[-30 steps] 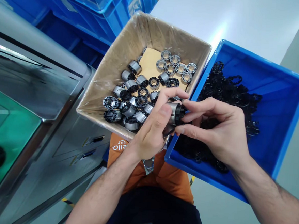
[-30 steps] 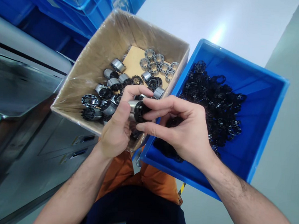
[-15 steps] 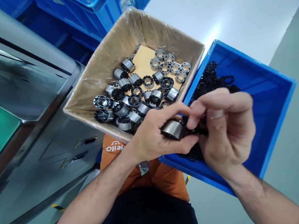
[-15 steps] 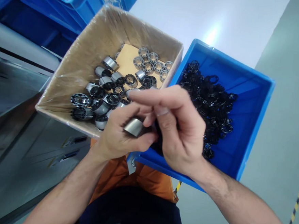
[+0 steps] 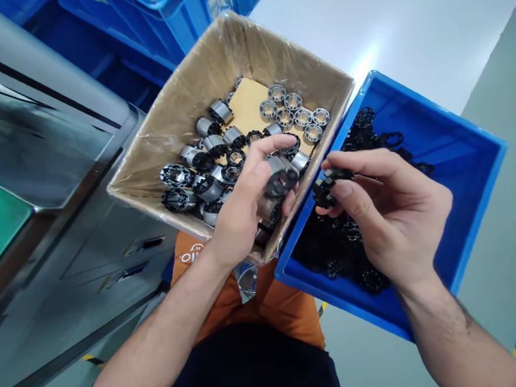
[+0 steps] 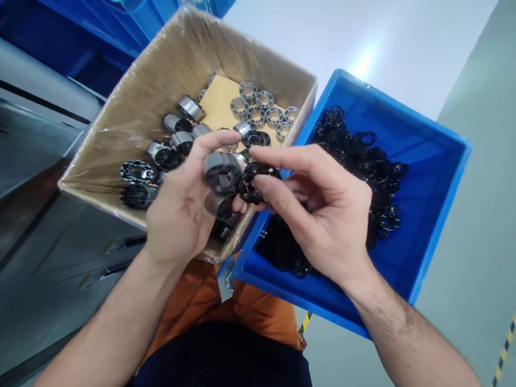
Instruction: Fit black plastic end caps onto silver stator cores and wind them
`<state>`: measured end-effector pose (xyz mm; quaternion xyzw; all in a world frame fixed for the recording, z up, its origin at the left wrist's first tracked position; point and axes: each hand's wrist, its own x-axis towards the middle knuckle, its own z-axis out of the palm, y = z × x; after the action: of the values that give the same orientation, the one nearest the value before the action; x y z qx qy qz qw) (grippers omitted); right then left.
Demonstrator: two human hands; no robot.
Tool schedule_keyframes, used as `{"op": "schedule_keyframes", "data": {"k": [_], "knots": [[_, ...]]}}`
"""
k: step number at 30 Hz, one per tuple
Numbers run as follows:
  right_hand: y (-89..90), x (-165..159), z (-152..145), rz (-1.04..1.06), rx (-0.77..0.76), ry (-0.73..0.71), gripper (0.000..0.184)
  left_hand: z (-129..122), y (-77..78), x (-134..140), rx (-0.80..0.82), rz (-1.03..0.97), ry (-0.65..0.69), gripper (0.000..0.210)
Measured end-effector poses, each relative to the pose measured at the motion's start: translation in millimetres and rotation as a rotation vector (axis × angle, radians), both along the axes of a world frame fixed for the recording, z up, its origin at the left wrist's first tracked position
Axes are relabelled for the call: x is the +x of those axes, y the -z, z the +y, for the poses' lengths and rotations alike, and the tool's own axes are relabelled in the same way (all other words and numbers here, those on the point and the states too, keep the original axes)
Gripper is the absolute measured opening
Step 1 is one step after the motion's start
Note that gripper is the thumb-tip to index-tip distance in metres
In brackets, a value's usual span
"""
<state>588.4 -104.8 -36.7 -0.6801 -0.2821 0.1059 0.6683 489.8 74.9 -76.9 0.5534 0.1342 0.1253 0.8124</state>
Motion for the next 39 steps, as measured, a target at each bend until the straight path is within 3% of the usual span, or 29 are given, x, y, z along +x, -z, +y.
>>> {"op": "schedule_keyframes", "data": {"k": [4, 8, 14, 20, 26, 28, 30, 32, 33, 36, 39], "knots": [[9.7, -4.4, 5.6, 0.040, -0.006, -0.008, 0.019, -4.9, -0.6, -1.8, 0.021, 0.027, 0.063, 0.049], [20.2, -10.0, 10.1, 0.009, 0.018, 0.017, 0.016, -7.9, -2.9, -6.9, -0.063, 0.010, 0.070, 0.051], [19.1, -12.5, 11.8, 0.009, -0.001, -0.030, 0.021, -6.7, -9.3, -11.7, -0.033, 0.065, 0.136, 0.049], [22.4, -19.7, 13.9, -0.083, 0.008, 0.062, 0.019, -3.4, -6.2, -15.1, 0.107, 0.015, 0.172, 0.045], [32.0, -17.6, 17.6, -0.290, 0.001, 0.076, 0.018, -1.1, 2.2, -7.2, 0.387, -0.181, 0.123, 0.052], [33.4, 8.7, 8.6, -0.338, -0.099, 0.052, 0.021, 14.1, 4.8, -3.2, 0.505, -0.150, 0.058, 0.050], [38.2, 47.2, -7.9, -0.393, -0.255, 0.146, 0.027, 41.3, 5.4, -2.4, 0.700, -0.024, -0.047, 0.044], [48.3, 85.9, -27.8, -0.429, -0.528, 0.290, 0.034, 73.4, 2.0, -4.8, 0.931, 0.134, -0.140, 0.046], [55.2, 101.0, -36.9, -0.431, -0.706, 0.295, 0.041, 87.6, -1.3, -6.6, 1.011, 0.180, -0.174, 0.050], [78.9, 120.0, -50.5, -0.402, -1.137, 0.192, 0.081, 107.4, -13.9, -10.5, 1.095, 0.282, -0.299, 0.078], [97.4, 111.5, -44.3, -0.386, -1.291, 0.072, 0.096, 87.5, -17.9, -8.5, 0.963, 0.374, -0.267, 0.086]]}}
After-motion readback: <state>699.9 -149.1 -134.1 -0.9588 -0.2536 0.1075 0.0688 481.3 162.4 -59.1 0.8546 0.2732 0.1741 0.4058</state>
